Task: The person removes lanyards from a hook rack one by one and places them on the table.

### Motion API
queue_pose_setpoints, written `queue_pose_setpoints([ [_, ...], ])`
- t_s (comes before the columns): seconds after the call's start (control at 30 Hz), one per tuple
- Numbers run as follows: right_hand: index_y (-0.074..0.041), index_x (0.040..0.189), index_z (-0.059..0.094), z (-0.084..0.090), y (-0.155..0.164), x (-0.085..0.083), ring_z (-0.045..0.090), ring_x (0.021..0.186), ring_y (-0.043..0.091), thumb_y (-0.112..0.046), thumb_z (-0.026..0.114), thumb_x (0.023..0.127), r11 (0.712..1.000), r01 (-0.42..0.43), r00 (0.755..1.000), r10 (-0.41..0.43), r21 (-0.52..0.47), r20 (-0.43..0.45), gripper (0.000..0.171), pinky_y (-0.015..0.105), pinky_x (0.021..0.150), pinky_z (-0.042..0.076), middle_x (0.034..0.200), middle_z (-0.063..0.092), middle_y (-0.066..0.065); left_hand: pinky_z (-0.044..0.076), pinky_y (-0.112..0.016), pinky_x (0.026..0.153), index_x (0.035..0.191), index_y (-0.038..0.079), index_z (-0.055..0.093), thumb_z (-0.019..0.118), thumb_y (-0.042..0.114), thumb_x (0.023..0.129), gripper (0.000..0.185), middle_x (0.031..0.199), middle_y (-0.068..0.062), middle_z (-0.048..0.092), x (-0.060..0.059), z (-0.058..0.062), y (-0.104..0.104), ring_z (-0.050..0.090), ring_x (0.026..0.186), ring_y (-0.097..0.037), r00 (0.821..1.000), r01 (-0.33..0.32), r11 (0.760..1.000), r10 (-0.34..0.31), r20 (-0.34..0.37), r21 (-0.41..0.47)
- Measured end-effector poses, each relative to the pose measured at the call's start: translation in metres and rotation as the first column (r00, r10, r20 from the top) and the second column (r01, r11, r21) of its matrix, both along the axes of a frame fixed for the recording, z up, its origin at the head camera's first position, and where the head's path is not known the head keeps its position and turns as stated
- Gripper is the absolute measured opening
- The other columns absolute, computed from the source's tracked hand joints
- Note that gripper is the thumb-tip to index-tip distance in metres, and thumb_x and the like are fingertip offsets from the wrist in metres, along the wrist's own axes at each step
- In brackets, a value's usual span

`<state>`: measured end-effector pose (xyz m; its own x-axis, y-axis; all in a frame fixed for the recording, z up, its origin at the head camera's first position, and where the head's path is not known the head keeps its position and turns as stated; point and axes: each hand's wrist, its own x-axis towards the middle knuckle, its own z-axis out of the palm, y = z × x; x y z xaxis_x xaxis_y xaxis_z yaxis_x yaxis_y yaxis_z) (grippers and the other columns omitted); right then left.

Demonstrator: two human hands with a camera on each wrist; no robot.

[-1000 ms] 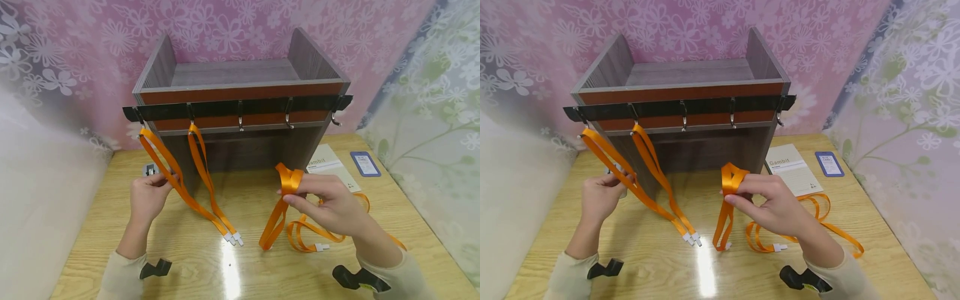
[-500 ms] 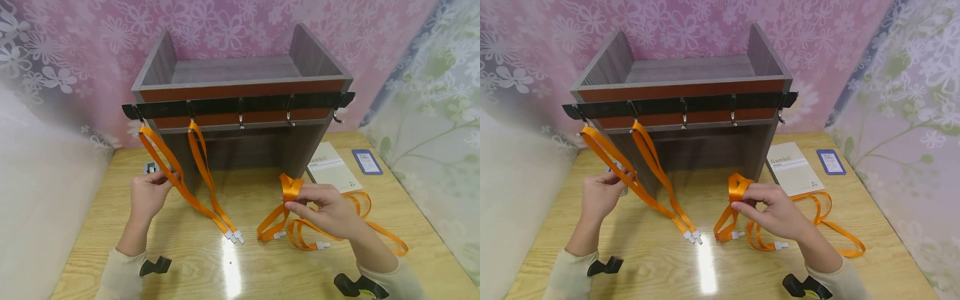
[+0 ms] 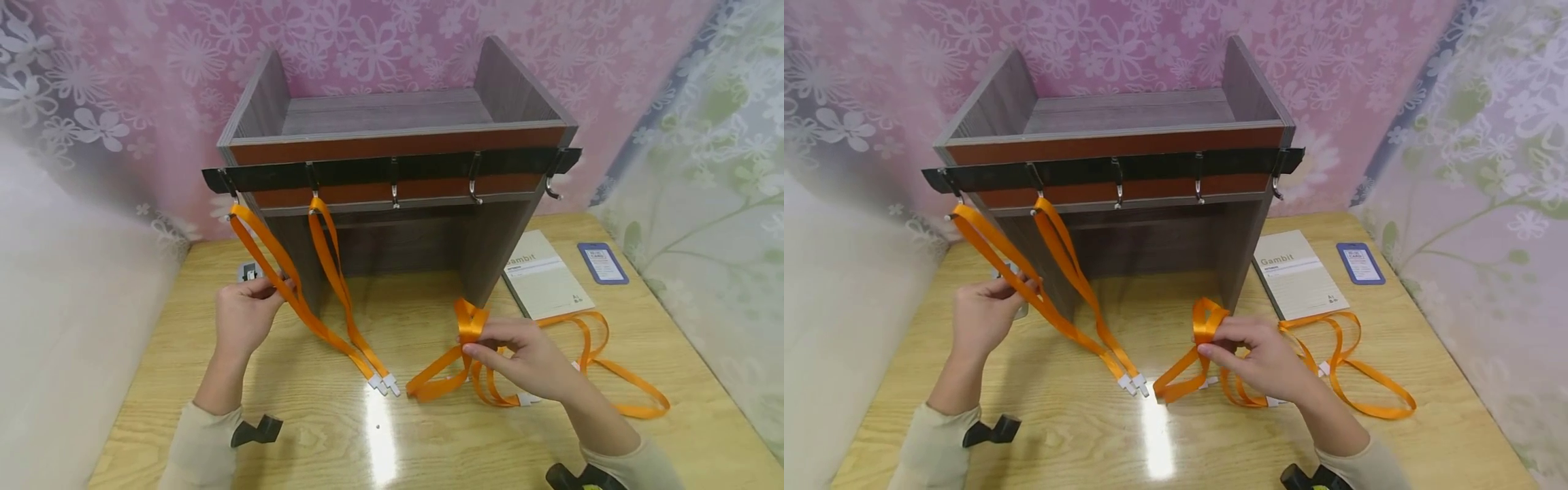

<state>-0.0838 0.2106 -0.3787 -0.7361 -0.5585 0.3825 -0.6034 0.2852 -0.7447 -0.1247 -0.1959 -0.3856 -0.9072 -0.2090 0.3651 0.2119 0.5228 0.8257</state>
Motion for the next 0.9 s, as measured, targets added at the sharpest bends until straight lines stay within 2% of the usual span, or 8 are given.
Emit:
queue_pose_setpoints([
  [0.17,-0.021,0.093,0.072,-0.02,-0.004,0.0,0.054,0.069,0.004,0.003,0.07,0.09,1.0,-0.025,0.999,0.025,0.003,0.029,0.024,0.02,0.06,0.052,0.076,0.065,-0.008,0.054,-0.009,0.061,0.096,-0.002,0.08,0.08,0.014,0.086,0.019,0.09,-0.02,0.077,-0.001,0.0,0.001,0.063,0.067,0.016,1.0,0.015,1.0,-0.015,-0.008,0.027],
  [0.37,-0.022,0.091,0.072,-0.036,-0.01,0.002,0.053,0.069,0.004,-0.002,0.07,0.091,1.0,-0.011,0.998,0.01,0.013,0.07,0.02,0.02,0.059,0.049,0.076,0.062,-0.011,0.054,-0.009,0.062,0.096,-0.002,0.08,0.08,0.014,0.086,0.019,0.09,-0.019,0.077,-0.001,-0.001,0.001,0.063,0.067,0.016,1.0,0.013,0.999,-0.013,-0.012,0.029],
  [0.53,-0.016,0.089,0.072,-0.048,-0.014,0.001,0.053,0.068,0.002,0.0,0.073,0.088,1.0,-0.01,0.999,0.009,0.012,0.033,0.017,0.019,0.057,0.05,0.075,0.063,-0.006,0.054,-0.009,0.062,0.097,-0.002,0.08,0.08,0.015,0.086,0.02,0.089,-0.02,0.077,0.0,-0.001,0.001,0.062,0.067,0.016,1.0,0.008,1.0,-0.007,-0.005,0.023],
  [0.6,-0.016,0.089,0.073,-0.053,-0.014,0.001,0.052,0.068,0.001,-0.004,0.073,0.089,1.0,-0.003,1.0,0.002,0.03,0.026,0.012,0.019,0.057,0.049,0.075,0.063,-0.007,0.054,-0.009,0.062,0.097,-0.002,0.08,0.08,0.014,0.086,0.02,0.089,-0.02,0.076,0.001,-0.002,0.001,0.062,0.067,0.017,1.0,0.007,1.0,-0.007,-0.002,0.026],
  [0.77,-0.02,0.088,0.072,-0.063,-0.016,0.003,0.049,0.068,0.0,-0.014,0.072,0.093,0.998,-0.016,0.994,0.009,0.056,0.112,0.008,0.019,0.056,0.048,0.074,0.058,-0.013,0.054,-0.009,0.062,0.097,-0.002,0.08,0.079,0.016,0.087,0.02,0.089,-0.02,0.077,0.0,-0.002,0.001,0.062,0.068,0.017,1.0,0.007,1.0,-0.007,-0.009,0.014],
  [0.9,-0.019,0.086,0.071,-0.069,-0.016,0.003,0.048,0.067,0.0,-0.012,0.071,0.093,0.998,-0.041,0.988,0.033,0.051,0.154,0.01,0.019,0.056,0.047,0.072,0.056,-0.012,0.053,-0.009,0.061,0.097,0.0,0.08,0.08,0.017,0.087,0.02,0.087,-0.019,0.077,-0.001,-0.003,0.0,0.062,0.067,0.017,1.0,0.007,1.0,-0.007,-0.02,0.004],
])
